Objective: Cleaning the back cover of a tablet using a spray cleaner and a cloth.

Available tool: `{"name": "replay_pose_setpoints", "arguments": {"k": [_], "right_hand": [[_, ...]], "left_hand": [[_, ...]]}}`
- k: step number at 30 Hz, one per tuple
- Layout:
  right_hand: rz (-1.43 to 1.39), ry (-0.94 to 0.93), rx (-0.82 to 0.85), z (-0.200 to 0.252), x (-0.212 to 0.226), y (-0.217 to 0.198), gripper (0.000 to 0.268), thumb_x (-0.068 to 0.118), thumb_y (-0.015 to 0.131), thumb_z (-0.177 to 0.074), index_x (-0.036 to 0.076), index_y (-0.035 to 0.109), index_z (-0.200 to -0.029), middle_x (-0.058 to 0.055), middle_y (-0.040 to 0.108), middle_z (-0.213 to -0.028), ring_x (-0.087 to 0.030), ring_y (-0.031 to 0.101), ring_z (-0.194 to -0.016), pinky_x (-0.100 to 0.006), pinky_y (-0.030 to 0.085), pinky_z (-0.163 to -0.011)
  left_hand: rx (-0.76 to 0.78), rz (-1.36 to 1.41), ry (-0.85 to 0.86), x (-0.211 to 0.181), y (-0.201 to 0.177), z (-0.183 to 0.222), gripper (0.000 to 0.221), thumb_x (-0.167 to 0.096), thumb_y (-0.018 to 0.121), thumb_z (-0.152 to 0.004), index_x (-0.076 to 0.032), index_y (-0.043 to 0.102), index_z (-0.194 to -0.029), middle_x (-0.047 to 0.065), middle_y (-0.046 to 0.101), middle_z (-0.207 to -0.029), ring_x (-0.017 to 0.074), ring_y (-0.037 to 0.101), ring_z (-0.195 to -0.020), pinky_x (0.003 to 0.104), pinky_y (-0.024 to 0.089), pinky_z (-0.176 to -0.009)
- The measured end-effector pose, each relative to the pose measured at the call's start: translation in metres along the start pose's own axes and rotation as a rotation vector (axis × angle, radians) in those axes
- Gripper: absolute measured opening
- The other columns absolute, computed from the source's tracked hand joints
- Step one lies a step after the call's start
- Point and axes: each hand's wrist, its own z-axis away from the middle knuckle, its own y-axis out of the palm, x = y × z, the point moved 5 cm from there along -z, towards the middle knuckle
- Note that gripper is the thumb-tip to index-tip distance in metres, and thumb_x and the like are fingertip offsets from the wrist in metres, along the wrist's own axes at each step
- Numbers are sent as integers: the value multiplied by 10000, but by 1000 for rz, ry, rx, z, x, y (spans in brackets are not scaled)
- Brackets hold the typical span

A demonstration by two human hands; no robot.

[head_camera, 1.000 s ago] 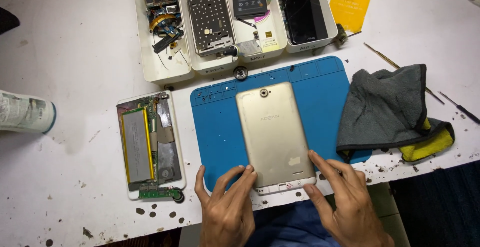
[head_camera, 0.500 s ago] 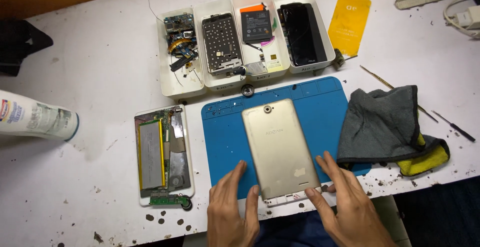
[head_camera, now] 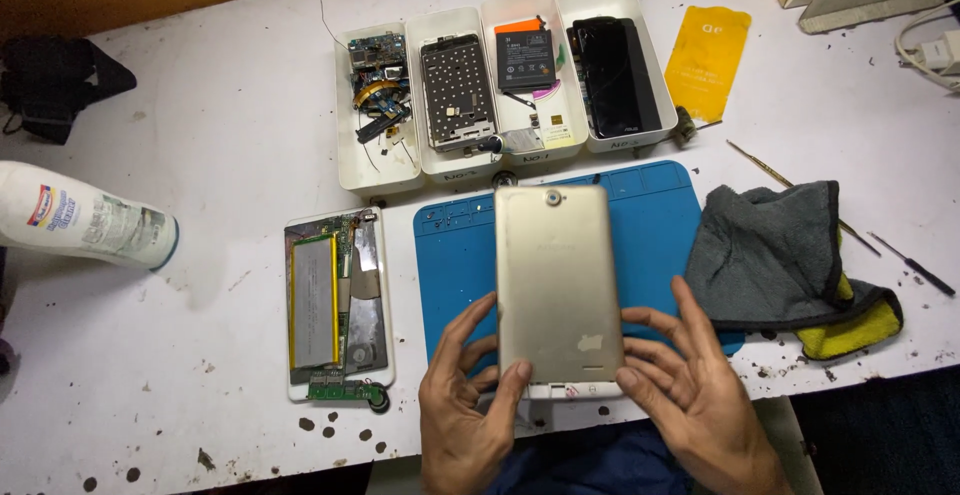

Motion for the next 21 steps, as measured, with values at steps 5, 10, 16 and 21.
{"name": "replay_pose_setpoints", "arguments": {"k": [5, 10, 16, 21], "right_hand": [[71, -271, -32, -22, 15, -7, 979, -46, 753, -743, 59, 310, -1610, -194, 723, -1244, -221, 746, -987, -323, 614, -962], [92, -267, 3, -34, 16, -4, 906, -42, 727, -788, 44, 342, -1604, -175, 737, -1131, -237, 735, -1043, -348, 615, -1005], [156, -270, 0, -32, 14, -1, 839, -16, 735, -799, 27, 395, -1565, -158, 731, -1165, -223, 732, -1065, -328, 612, -1018], [155, -300, 4, -30, 17, -1, 847, -11, 732, -806, 16, 371, -1572, -169, 729, -1149, -231, 733, -1058, -334, 621, -991]], "left_hand": [[-12, 42, 142, 1, 5, -9, 672, -95, 779, -829, -47, 497, -1438, 118, 612, -1417, 216, 770, -1060, 322, 691, -949], [-76, -71, 142, 15, -1, -16, 646, -76, 775, -830, -74, 540, -1432, 139, 773, -1182, 195, 812, -964, 294, 676, -905], [-55, -141, 202, 14, -1, -17, 476, -40, 711, -871, -60, 640, -1341, 128, 741, -1272, 178, 798, -956, 288, 672, -908], [-61, -131, 200, 14, 0, -18, 494, -29, 714, -864, -63, 630, -1350, 122, 749, -1251, 174, 798, -969, 286, 670, -912]]}}
